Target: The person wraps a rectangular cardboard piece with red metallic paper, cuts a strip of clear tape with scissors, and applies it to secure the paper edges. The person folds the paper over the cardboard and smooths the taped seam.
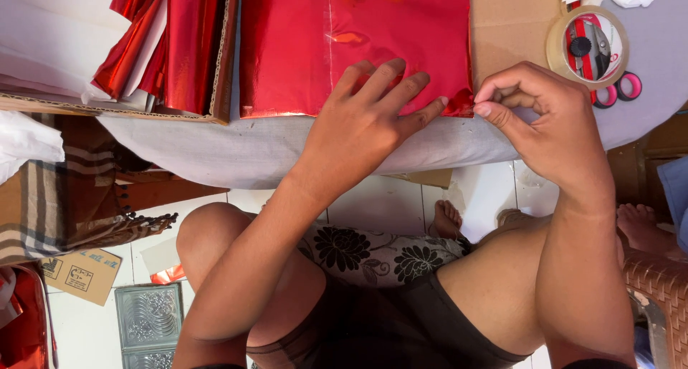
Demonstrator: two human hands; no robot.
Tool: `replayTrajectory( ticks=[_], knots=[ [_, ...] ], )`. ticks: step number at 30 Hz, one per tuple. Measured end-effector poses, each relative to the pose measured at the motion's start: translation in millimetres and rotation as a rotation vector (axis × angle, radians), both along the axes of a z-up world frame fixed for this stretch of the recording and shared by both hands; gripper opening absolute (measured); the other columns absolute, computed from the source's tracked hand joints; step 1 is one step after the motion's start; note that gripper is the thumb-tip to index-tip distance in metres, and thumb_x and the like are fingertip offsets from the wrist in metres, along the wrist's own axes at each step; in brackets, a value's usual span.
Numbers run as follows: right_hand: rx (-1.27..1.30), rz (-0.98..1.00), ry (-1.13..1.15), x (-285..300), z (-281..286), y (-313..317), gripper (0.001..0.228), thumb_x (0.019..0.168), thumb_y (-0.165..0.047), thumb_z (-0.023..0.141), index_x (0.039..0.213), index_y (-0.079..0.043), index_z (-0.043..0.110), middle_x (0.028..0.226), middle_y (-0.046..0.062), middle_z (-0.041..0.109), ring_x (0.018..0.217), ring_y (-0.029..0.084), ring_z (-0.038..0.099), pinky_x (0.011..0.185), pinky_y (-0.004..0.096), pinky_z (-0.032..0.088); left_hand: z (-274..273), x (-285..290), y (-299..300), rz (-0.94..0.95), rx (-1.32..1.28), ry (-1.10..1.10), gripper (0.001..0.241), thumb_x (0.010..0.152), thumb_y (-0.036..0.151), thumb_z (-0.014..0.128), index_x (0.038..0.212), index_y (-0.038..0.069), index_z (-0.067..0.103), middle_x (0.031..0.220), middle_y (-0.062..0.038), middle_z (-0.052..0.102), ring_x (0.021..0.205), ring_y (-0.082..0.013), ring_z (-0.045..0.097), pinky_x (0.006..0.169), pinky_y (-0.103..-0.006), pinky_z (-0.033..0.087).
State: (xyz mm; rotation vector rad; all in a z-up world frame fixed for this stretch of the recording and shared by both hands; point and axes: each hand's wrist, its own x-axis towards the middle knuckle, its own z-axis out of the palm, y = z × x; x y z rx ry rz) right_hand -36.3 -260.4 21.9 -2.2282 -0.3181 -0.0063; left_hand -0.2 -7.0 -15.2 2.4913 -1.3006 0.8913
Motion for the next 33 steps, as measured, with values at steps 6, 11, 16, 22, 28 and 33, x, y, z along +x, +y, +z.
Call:
replayTrajectory(
  ticks=[6, 11, 16, 22, 28, 33],
  knots=[
    [-0.029, 0.038, -0.031, 2.4, 2.1, 3.5, 0.007, 0.106, 0.007, 0.071, 0.107, 0.002, 0.065, 0.103, 0.011, 0.064, 0.094, 0.017, 0.066, 0.093, 0.027, 0.054, -2.6, 1.2, 0.6, -0.009, -0.007, 0.005, 0.026, 0.103, 0.017, 0.07, 0.126, 0.029, 0.074, 0.128, -0.004, 0.066, 0.119, -0.0272, 0.058, 0.093, -0.0427, 0.048],
    [-0.082, 0.055, -0.069, 4.4, 3.6, 7.9, 0.008, 0.104, 0.006, 0.074, 0.107, 0.002, 0.067, 0.102, 0.011, 0.065, 0.091, 0.018, 0.064, 0.088, 0.028, 0.054, -1.5, 0.7, 0.9, -0.013, -0.011, 0.004, 0.027, 0.102, 0.016, 0.07, 0.126, 0.028, 0.074, 0.127, -0.003, 0.066, 0.118, -0.0269, 0.058, 0.093, -0.0425, 0.049],
    [-0.122, 0.069, -0.08, 6.8, 3.0, 10.3, 0.011, 0.101, 0.003, 0.078, 0.106, 0.001, 0.068, 0.098, 0.01, 0.064, 0.087, 0.017, 0.061, 0.086, 0.03, 0.057, 1.1, 0.7, 0.8, -0.043, -0.056, 0.001, 0.025, 0.103, 0.013, 0.072, 0.124, 0.025, 0.075, 0.126, -0.006, 0.065, 0.116, -0.0281, 0.059, 0.087, -0.0434, 0.047],
    [-0.077, 0.08, -0.013, 9.5, 2.2, 11.5, 0.014, 0.099, 0.005, 0.076, 0.107, -0.001, 0.066, 0.099, 0.009, 0.064, 0.089, 0.015, 0.06, 0.086, 0.027, 0.056, 0.1, -0.2, -0.6, -0.042, -0.073, 0.006, 0.022, 0.104, 0.016, 0.072, 0.124, 0.026, 0.074, 0.126, -0.005, 0.064, 0.113, -0.0295, 0.058, 0.086, -0.0457, 0.046],
    [-0.023, 0.068, 0.029, 12.8, 4.7, 15.5, 0.015, 0.098, 0.003, 0.077, 0.108, -0.001, 0.067, 0.105, 0.01, 0.064, 0.091, 0.015, 0.062, 0.085, 0.025, 0.057, 5.6, -2.0, -0.5, -0.029, -0.093, 0.004, 0.017, 0.103, 0.013, 0.073, 0.118, 0.022, 0.075, 0.122, -0.004, 0.064, 0.105, -0.0291, 0.056, 0.084, -0.0458, 0.047],
    [0.072, -0.027, 0.127, 17.5, 2.0, 13.4, 0.055, 0.091, -0.003, 0.083, 0.134, -0.01, 0.05, 0.106, 0.006, 0.054, 0.085, 0.011, 0.062, 0.08, 0.023, 0.053, 6.3, -3.2, -0.1, -0.022, -0.093, -0.01, 0.019, 0.104, 0.011, 0.073, 0.119, 0.022, 0.075, 0.123, -0.003, 0.064, 0.102, -0.0287, 0.055, 0.084, -0.0462, 0.048]
  ],
)
